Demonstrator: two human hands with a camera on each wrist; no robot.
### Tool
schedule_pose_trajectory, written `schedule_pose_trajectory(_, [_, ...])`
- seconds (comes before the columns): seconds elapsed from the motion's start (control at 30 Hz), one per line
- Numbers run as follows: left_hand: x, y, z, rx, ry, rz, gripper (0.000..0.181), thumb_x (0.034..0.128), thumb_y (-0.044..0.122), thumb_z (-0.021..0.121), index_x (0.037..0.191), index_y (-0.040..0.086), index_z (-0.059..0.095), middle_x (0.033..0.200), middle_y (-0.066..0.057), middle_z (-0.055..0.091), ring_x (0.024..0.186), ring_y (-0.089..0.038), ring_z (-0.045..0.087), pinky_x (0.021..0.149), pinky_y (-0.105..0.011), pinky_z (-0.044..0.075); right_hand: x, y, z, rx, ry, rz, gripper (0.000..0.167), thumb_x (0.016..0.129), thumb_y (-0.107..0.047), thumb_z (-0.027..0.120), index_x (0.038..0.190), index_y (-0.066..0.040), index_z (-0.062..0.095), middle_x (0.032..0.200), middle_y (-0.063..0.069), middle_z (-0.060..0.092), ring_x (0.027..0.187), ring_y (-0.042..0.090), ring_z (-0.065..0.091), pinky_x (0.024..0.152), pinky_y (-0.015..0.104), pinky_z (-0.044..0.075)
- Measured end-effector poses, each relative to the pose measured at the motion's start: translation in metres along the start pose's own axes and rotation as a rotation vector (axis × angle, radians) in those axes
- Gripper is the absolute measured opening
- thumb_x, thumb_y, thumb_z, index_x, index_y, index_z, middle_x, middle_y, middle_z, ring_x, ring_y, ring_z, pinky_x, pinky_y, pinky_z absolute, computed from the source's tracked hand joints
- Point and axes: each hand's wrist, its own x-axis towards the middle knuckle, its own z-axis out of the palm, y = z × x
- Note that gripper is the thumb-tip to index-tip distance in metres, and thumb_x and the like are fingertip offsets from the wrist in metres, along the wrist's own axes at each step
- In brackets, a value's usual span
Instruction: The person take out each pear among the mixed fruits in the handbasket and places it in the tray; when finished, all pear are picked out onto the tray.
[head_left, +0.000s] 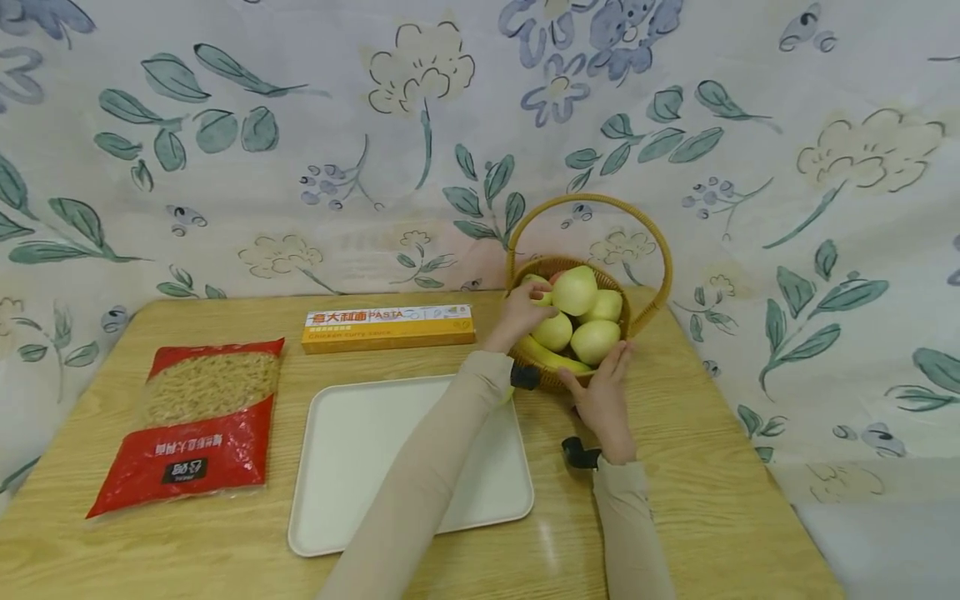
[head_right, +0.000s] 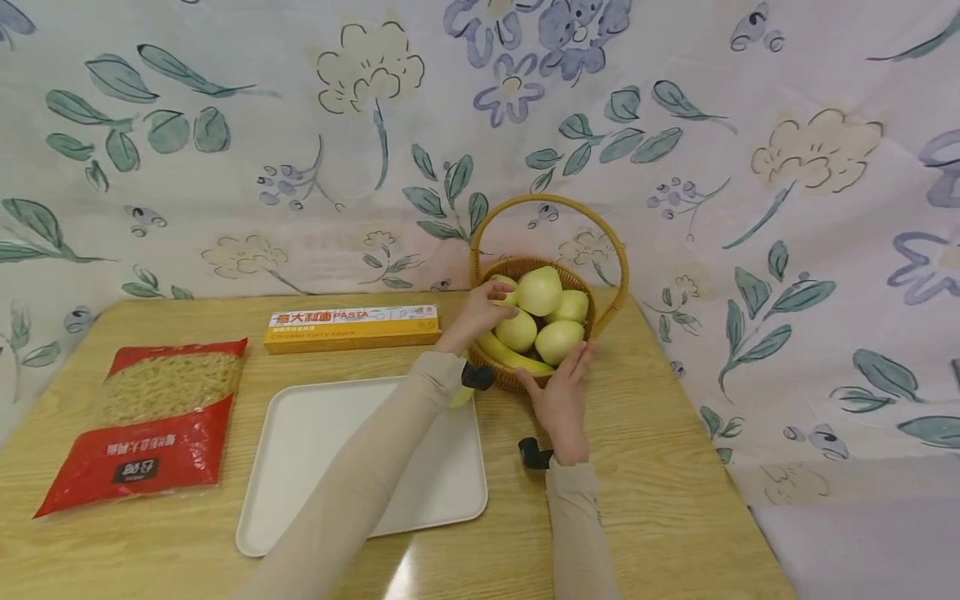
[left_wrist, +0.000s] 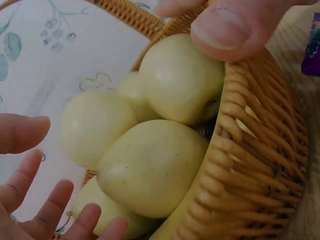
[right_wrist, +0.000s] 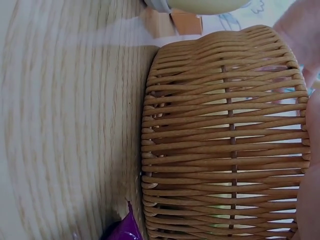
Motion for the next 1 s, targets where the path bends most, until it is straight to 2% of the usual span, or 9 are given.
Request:
schedule_pose_trajectory(0.2, [0.008, 0.001, 0.014, -0.051, 0.019, -0.084, 0.043, 0.0886, 0.019, 0.069, 0.129, 0.011, 0.058, 0.141, -0.015, 0.049, 0.125, -0.034, 0.051, 0.102, -0.046, 0.046, 0.000, -0.001, 0.001, 0.017, 0.016, -0.009, 0.109, 0.093, -0.043, 0.058, 0.146, 0.009, -0.021, 0.151, 0.034, -0.028, 0.144, 0.051, -0.007, 0.109, 0.062, 0.030])
schedule_pose_trajectory(0.33, [0.010, 0.000, 0.021, -0.016, 0.016, -0.106, 0.044, 0.0862, 0.020, 0.070, 0.128, 0.012, 0.060, 0.136, -0.013, 0.055, 0.120, -0.031, 0.055, 0.099, -0.043, 0.048, 0.000, -0.002, 0.002, 0.029, 0.020, -0.015, 0.107, 0.094, -0.040, 0.059, 0.146, 0.010, -0.020, 0.151, 0.034, -0.028, 0.144, 0.051, -0.006, 0.108, 0.061, 0.032])
schedule_pose_trajectory(0.43, [0.009, 0.000, 0.023, 0.006, -0.019, -0.130, 0.040, 0.0857, 0.018, 0.070, 0.124, 0.012, 0.062, 0.132, -0.011, 0.057, 0.115, -0.030, 0.056, 0.093, -0.042, 0.051, 0.001, -0.002, 0.001, 0.023, 0.025, -0.021, 0.106, 0.094, -0.036, 0.059, 0.146, 0.011, -0.020, 0.151, 0.035, -0.027, 0.144, 0.053, -0.002, 0.106, 0.061, 0.035])
schedule_pose_trajectory(0.57, [0.008, 0.001, 0.023, -0.043, -0.101, -0.189, 0.036, 0.0866, 0.015, 0.067, 0.121, 0.011, 0.060, 0.143, -0.014, 0.043, 0.113, -0.032, 0.055, 0.082, -0.042, 0.056, 0.002, -0.002, 0.000, 0.019, 0.027, -0.023, 0.105, 0.095, -0.032, 0.061, 0.146, 0.011, -0.020, 0.151, 0.036, -0.026, 0.144, 0.052, -0.003, 0.106, 0.061, 0.035])
schedule_pose_trajectory(0.63, [0.008, 0.000, 0.023, -0.104, -0.115, -0.211, 0.037, 0.0873, 0.012, 0.065, 0.124, 0.010, 0.056, 0.150, -0.014, 0.030, 0.114, -0.034, 0.053, 0.078, -0.042, 0.058, 0.002, -0.002, 0.000, 0.026, 0.024, -0.025, 0.104, 0.095, -0.030, 0.061, 0.146, 0.010, -0.021, 0.151, 0.036, -0.026, 0.144, 0.051, -0.006, 0.108, 0.061, 0.033])
schedule_pose_trajectory(0.7, [0.009, -0.001, 0.022, -0.173, -0.112, -0.216, 0.040, 0.0877, 0.007, 0.063, 0.126, 0.008, 0.052, 0.152, -0.014, 0.024, 0.114, -0.036, 0.052, 0.076, -0.043, 0.058, 0.002, -0.003, -0.001, 0.033, 0.024, -0.028, 0.104, 0.095, -0.029, 0.061, 0.146, 0.010, -0.020, 0.151, 0.036, -0.026, 0.144, 0.051, -0.007, 0.108, 0.061, 0.032])
schedule_pose_trajectory(0.8, [0.012, -0.004, 0.023, -0.245, -0.082, -0.210, 0.045, 0.0873, -0.001, 0.062, 0.129, 0.006, 0.046, 0.149, -0.014, 0.027, 0.114, -0.038, 0.052, 0.074, -0.046, 0.059, 0.004, -0.003, -0.001, 0.041, 0.029, -0.031, 0.104, 0.095, -0.030, 0.061, 0.147, 0.010, -0.020, 0.152, 0.034, -0.027, 0.145, 0.050, -0.008, 0.109, 0.061, 0.031])
schedule_pose_trajectory(0.9, [0.016, -0.009, 0.027, -0.252, -0.048, -0.196, 0.049, 0.0846, -0.006, 0.064, 0.128, 0.005, 0.045, 0.144, -0.013, 0.032, 0.114, -0.038, 0.052, 0.070, -0.045, 0.059, 0.005, -0.002, 0.000, 0.037, 0.034, -0.026, 0.104, 0.095, -0.031, 0.061, 0.147, 0.010, -0.019, 0.152, 0.033, -0.027, 0.145, 0.050, -0.006, 0.108, 0.061, 0.033])
schedule_pose_trajectory(1.0, [0.020, -0.016, 0.034, -0.194, -0.020, -0.178, 0.054, 0.0804, -0.008, 0.070, 0.127, 0.005, 0.045, 0.145, -0.012, 0.032, 0.115, -0.037, 0.052, 0.062, -0.039, 0.059, 0.003, 0.000, 0.001, 0.034, 0.037, -0.024, 0.104, 0.095, -0.031, 0.061, 0.147, 0.011, -0.019, 0.152, 0.034, -0.026, 0.144, 0.051, -0.005, 0.107, 0.061, 0.033])
